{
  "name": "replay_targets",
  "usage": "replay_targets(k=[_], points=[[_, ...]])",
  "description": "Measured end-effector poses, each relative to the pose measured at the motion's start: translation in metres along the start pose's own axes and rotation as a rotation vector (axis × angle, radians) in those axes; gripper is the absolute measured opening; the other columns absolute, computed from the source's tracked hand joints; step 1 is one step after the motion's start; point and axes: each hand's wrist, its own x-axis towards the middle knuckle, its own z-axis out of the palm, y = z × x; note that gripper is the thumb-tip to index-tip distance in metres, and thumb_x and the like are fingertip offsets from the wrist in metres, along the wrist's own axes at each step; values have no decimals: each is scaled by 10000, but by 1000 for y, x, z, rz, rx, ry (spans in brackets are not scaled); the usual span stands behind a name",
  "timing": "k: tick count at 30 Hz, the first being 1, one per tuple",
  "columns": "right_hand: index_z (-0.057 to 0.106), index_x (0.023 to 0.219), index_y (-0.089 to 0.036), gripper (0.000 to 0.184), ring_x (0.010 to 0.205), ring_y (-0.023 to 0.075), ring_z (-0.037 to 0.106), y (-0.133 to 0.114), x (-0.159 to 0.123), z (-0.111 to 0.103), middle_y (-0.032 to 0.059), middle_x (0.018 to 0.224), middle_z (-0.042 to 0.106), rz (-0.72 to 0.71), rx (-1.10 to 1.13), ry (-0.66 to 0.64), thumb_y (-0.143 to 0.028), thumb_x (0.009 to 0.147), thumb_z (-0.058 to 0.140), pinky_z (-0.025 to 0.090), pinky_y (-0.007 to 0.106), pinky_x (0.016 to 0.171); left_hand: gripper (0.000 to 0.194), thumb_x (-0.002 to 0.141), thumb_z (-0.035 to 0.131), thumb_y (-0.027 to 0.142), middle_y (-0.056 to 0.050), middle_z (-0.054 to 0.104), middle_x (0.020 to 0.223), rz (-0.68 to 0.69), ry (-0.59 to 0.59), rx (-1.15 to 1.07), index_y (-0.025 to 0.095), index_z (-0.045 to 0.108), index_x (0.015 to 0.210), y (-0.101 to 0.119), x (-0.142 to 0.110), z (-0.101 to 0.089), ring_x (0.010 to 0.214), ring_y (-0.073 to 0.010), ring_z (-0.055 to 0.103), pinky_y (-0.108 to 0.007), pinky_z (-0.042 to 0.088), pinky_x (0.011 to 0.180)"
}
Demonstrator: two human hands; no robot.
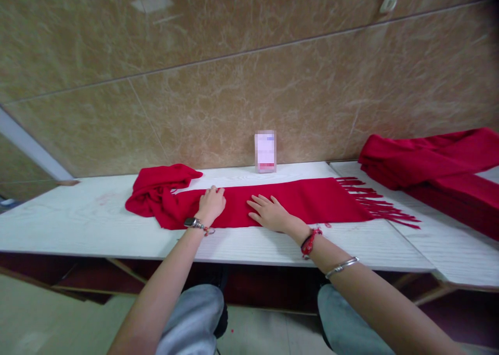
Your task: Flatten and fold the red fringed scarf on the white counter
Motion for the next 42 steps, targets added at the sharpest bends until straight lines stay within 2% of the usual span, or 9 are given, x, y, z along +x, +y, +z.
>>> replay_targets(k=[2, 6, 14, 18, 22, 26, 31, 37, 42], points=[[345, 1350, -194, 496, 1305, 251, 250, 0, 0, 0, 73, 1434, 288, 3, -4, -7, -417, 912, 277, 215, 489, 1031, 478, 890, 222, 414, -72, 340, 1390, 78, -116, -92, 288, 351, 1333, 8, 2, 5, 1243, -297, 328, -485, 343, 947], [343, 1351, -186, 499, 1308, 245, 244, 0, 0, 1, 79, 1432, 292, -3, -7, 1, -415, 911, 281, 205, 479, 1037, 610, 842, 132, 601, -9, 70, 1491, -101, -312, -185, 355, 145, 1400, -7, 12, 13, 1324, -383, 59, -627, 155, 986], [350, 1346, -213, 498, 1306, 234, 251, 1, 0, 2, 74, 1427, 306, -4, 1, 13, -436, 908, 272, 209, 474, 1035, 670, 861, 147, 539, -118, 63, 1479, -348, -287, -80, 165, 177, 1416, -50, 21, 12, 1333, -341, 48, -516, 144, 1049], [351, 1345, -204, 496, 1303, 241, 256, 0, 0, 1, 76, 1429, 300, -3, -2, 6, -428, 908, 274, 214, 482, 1032, 590, 885, 188, 441, -82, 28, 1486, -110, -173, -64, 164, 217, 1405, -22, 22, 13, 1345, -295, 23, -482, 130, 1064], [348, 1346, -193, 499, 1304, 235, 256, 0, -1, 0, 77, 1427, 305, -6, -16, 10, -423, 909, 279, 210, 475, 1038, 570, 882, 150, 512, -6, 66, 1487, 181, -245, -150, 294, 156, 1408, 1, 22, 22, 1348, -264, 73, -504, 168, 1044], [340, 1350, -194, 499, 1307, 227, 249, 0, -1, 1, 76, 1431, 298, -10, -30, 4, -425, 913, 264, 211, 460, 1041, 571, 879, 116, 525, 7, 92, 1483, 142, -236, -142, 310, 148, 1407, -18, 24, 31, 1349, -247, 92, -510, 166, 1041], [316, 1361, -208, 502, 1317, 248, 219, 2, -2, -1, 86, 1443, 266, -24, -38, -32, -432, 918, 247, 217, 495, 1029, 623, 868, 160, 549, -95, 132, 1474, -116, -209, -81, 234, 225, 1401, -45, 20, 26, 1338, -302, 110, -504, 172, 1041], [267, 1371, -320, 494, 1332, 310, 138, -6, -1, -8, 50, 1464, 216, -67, -29, -70, -486, 909, 214, 198, 630, 976, 581, 885, 146, 534, -56, 75, 1487, 137, -169, -167, 279, 170, 1406, -12, -5, 16, 1348, -274, 61, -515, 171, 1036], [241, 1388, -270, 515, 1332, 302, 137, -16, -4, -4, 56, 1468, 195, -123, -49, -132, -468, 916, 185, 178, 605, 1003, 518, 909, 173, 447, -54, 154, 1475, 185, -177, -140, 277, 208, 1398, -3, -19, 15, 1341, -273, 120, -502, 164, 1040]])
